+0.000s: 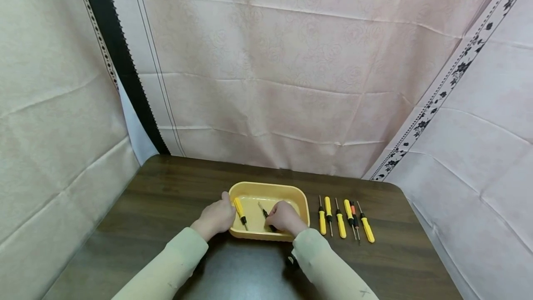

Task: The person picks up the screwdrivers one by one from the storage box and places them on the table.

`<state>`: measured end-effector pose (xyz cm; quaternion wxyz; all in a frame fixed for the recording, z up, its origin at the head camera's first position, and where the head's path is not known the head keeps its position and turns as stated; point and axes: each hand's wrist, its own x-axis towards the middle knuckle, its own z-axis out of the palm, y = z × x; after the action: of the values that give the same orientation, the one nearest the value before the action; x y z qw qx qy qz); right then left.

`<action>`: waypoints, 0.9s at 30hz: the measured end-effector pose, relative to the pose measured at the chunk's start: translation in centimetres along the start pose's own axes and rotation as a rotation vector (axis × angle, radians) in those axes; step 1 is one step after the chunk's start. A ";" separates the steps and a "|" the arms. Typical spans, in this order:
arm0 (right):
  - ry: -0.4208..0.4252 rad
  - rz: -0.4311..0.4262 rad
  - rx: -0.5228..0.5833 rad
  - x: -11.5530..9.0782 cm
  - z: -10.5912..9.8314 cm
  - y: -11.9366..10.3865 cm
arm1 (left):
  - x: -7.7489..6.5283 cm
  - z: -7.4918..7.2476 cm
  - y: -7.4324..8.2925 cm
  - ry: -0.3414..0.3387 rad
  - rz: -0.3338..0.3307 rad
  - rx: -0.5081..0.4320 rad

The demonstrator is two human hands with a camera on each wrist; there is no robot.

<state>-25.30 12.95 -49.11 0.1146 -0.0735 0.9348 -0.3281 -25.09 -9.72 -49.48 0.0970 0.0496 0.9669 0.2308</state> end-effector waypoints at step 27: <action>0.185 0.088 0.216 -3.0 -9.8 4.1 | 0.1 0.2 -0.1 0.000 -0.007 0.007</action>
<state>-25.20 22.60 -43.81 0.0496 0.0106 0.9029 -0.4269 -25.16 -9.66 -49.70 0.0978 0.0468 0.9678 0.2270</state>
